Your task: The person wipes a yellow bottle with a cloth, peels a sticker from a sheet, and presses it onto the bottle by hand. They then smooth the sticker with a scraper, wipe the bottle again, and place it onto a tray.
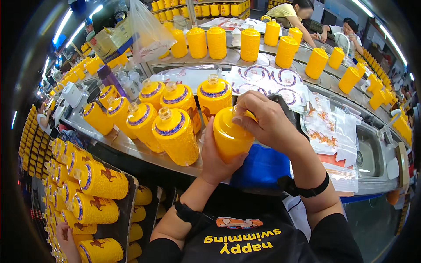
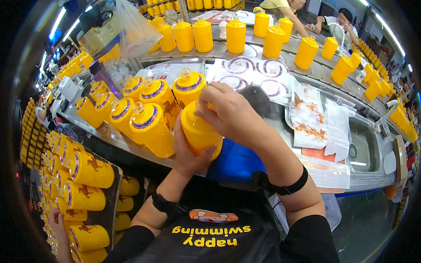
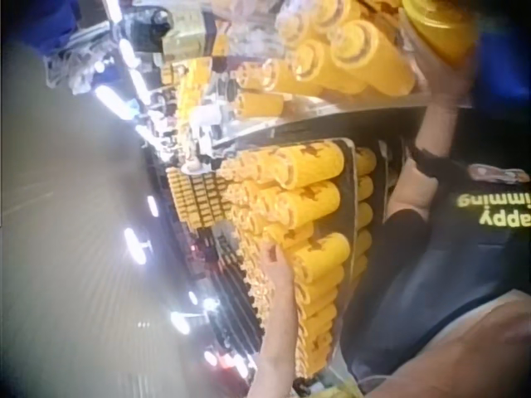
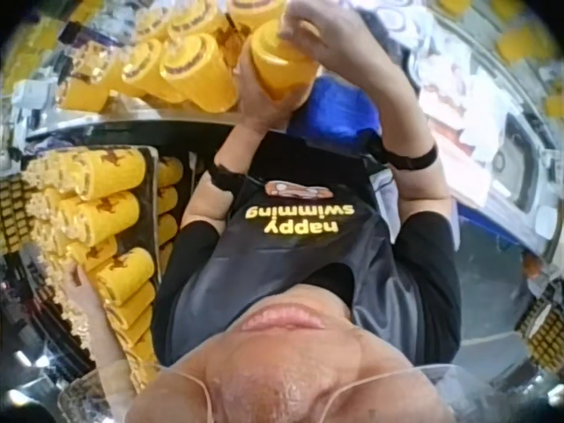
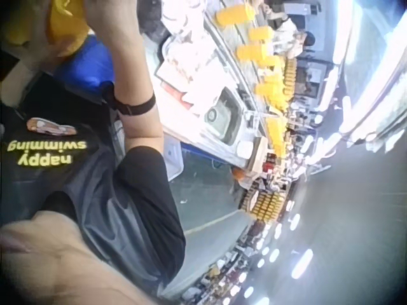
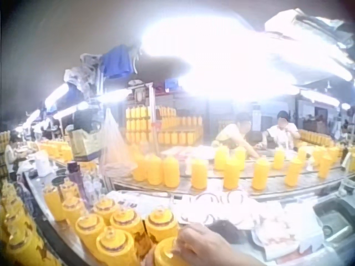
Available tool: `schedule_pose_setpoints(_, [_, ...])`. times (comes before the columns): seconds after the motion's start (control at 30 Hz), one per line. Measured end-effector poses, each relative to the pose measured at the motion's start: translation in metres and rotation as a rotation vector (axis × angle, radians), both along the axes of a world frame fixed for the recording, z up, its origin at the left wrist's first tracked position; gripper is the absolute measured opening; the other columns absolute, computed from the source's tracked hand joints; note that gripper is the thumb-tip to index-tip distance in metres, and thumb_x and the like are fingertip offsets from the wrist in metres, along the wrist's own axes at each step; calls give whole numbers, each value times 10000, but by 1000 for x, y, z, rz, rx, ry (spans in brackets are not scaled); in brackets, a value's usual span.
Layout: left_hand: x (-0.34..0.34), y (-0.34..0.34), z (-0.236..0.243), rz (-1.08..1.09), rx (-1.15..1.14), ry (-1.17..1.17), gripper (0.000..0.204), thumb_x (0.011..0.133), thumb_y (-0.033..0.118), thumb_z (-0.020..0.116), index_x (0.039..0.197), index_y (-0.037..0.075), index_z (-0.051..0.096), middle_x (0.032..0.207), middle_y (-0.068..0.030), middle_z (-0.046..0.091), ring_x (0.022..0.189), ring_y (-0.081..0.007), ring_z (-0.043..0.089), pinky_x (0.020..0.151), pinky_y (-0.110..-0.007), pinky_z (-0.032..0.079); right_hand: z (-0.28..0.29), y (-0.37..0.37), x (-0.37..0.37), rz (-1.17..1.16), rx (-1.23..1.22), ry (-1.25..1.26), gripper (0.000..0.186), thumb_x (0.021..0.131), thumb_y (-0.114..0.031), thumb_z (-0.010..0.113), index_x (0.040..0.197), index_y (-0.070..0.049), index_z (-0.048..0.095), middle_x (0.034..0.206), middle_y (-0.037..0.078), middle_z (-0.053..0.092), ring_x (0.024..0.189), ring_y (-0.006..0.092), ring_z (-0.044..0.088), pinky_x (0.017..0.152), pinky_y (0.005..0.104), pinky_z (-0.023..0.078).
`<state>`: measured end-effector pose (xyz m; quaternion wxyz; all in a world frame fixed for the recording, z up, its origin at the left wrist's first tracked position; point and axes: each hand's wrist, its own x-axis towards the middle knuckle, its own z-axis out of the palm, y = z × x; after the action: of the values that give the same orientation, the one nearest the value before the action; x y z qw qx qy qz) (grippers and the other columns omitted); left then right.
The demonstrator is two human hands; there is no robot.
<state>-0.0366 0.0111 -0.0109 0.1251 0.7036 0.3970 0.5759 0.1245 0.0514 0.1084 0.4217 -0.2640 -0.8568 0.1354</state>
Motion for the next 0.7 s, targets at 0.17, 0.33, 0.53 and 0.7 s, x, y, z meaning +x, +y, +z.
schedule_pose_setpoints(0.17, [12,2,-19,-243,-177,-294,1028,727,337,798,1454,12,149,1381,-197,383,1288,-318,421,1074,-417,359,-6,-6,11,-13,-129,-83,233,847,-77,637,1066,-30,573,1059,193,578,1020,368,578,875,398,484])
schedule_pose_setpoints(0.33, [-4,11,0,-412,-249,-194,1054,736,306,797,1478,50,93,1410,-172,349,1313,-293,394,1100,-409,329,-9,-30,27,-86,-99,-87,373,842,-61,629,1205,-19,550,1156,211,575,1123,380,528,949,412,452])
schedule_pose_setpoints(0.53, [-17,0,9,-397,-280,-263,1057,795,475,729,1483,18,69,1450,-180,275,1355,-286,330,1136,-417,248,8,-90,47,-305,105,93,385,884,-39,583,1261,12,524,1276,219,536,1163,377,526,985,423,430])
schedule_pose_setpoints(0.7, [-6,14,27,-290,-76,-153,912,857,534,638,1450,-3,200,1424,-197,319,1319,-295,377,1115,-413,281,-71,-95,67,-489,77,-91,392,818,-8,617,1207,-3,566,1217,185,564,1125,382,528,971,446,426])
